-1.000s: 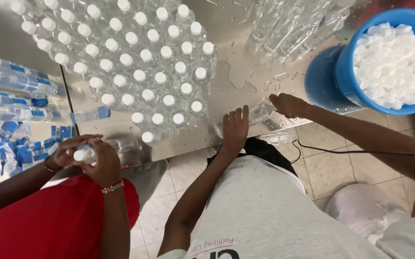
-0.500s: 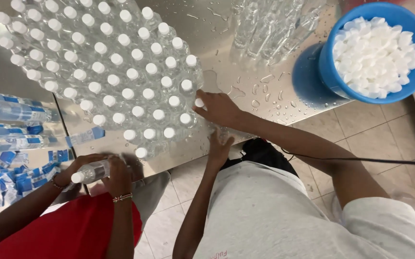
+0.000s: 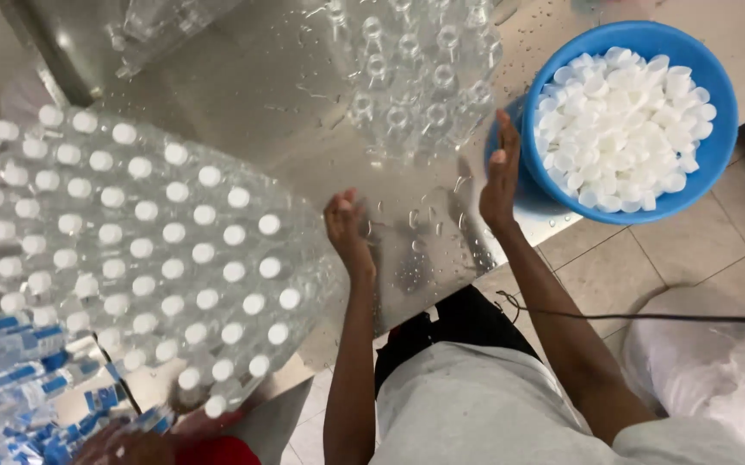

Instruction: The person picks up clear plastic bottles from a metal table and screws white caps onto them. The person retrieves caps from a blue basin and secures them on the bottles, then places the capped bottles back on the table.

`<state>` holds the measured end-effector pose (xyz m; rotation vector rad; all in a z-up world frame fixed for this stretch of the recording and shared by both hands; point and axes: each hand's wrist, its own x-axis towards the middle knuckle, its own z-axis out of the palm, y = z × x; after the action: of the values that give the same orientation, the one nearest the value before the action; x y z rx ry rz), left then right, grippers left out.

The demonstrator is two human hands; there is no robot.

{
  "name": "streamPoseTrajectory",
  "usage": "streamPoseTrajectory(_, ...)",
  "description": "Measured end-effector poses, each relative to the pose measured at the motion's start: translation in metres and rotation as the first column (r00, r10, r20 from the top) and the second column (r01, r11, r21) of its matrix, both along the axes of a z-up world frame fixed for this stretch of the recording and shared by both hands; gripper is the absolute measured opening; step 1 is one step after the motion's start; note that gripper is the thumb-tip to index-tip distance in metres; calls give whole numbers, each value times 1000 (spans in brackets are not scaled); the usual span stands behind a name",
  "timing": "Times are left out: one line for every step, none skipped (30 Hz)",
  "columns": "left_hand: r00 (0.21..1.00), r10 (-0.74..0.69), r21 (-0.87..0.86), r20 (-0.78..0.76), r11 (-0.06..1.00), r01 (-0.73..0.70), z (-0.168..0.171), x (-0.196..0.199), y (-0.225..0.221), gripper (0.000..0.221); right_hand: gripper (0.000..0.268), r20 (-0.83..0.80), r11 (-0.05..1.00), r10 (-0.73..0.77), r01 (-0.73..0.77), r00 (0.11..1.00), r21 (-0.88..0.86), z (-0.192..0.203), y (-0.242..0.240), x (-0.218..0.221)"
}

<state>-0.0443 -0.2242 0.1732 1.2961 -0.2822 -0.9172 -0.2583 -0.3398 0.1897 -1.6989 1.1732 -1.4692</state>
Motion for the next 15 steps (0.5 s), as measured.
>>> streamPoseTrajectory(995,37,-33,90,999,-34,-5,15,-26,39,64,47,995,38,-43,998,94,-17,-10,-13)
streamPoseTrajectory(979,94,-86,180,993,-80,-10,31,-62,40,66,102,980,90,-107,991,169,-34,-34,-24)
streamPoseTrajectory(977,98,-89,188,993,-83,-27,52,-95,40,66,110,980,94,-112,990,166,-58,-58,-24)
streamPoseTrajectory(976,73,-147,207,988,-43,-44,77,-124,49,70,231,978,80,-121,970,170,-85,-78,-21)
streamPoseTrajectory(973,49,-204,227,979,-2,-64,102,-151,66,74,349,976,63,-131,935,174,-114,-97,-18)
streamPoseTrajectory(971,31,-179,239,984,12,-71,123,-178,66,74,361,973,43,-121,931,198,-117,-124,-13)
streamPoseTrajectory(986,-66,-259,153,960,104,-80,145,-204,67,73,428,968,29,-133,903,215,-123,-150,-9)
streamPoseTrajectory(983,-172,-346,66,920,184,-92,165,-231,69,76,488,963,10,-140,873,229,-129,-176,-8)
streamPoseTrajectory(980,-189,-323,69,925,201,-93,172,-262,69,76,494,960,-15,-126,869,251,-127,-199,-7)
streamPoseTrajectory(889,-457,-378,40,816,437,-93,182,-289,76,75,697,921,44,-299,716,249,-125,-223,-2)
streamPoseTrajectory(725,-688,-439,23,645,626,-93,193,-314,84,75,858,867,68,-456,509,202,-122,-245,4)
streamPoseTrajectory(737,-675,-419,24,663,621,-91,189,-335,84,75,867,855,64,-475,494,207,-108,-253,15)
streamPoseTrajectory(554,-822,-391,-133,557,733,-88,187,-354,88,71,847,794,90,-552,524,256,-91,-259,26)
streamPoseTrajectory(331,-900,-404,-283,425,810,-84,183,-378,93,68,821,726,135,-619,555,299,-70,-272,34)
streamPoseTrajectory(351,-893,-397,-281,441,805,-95,183,-380,93,68,825,714,145,-635,546,295,-83,-274,37)
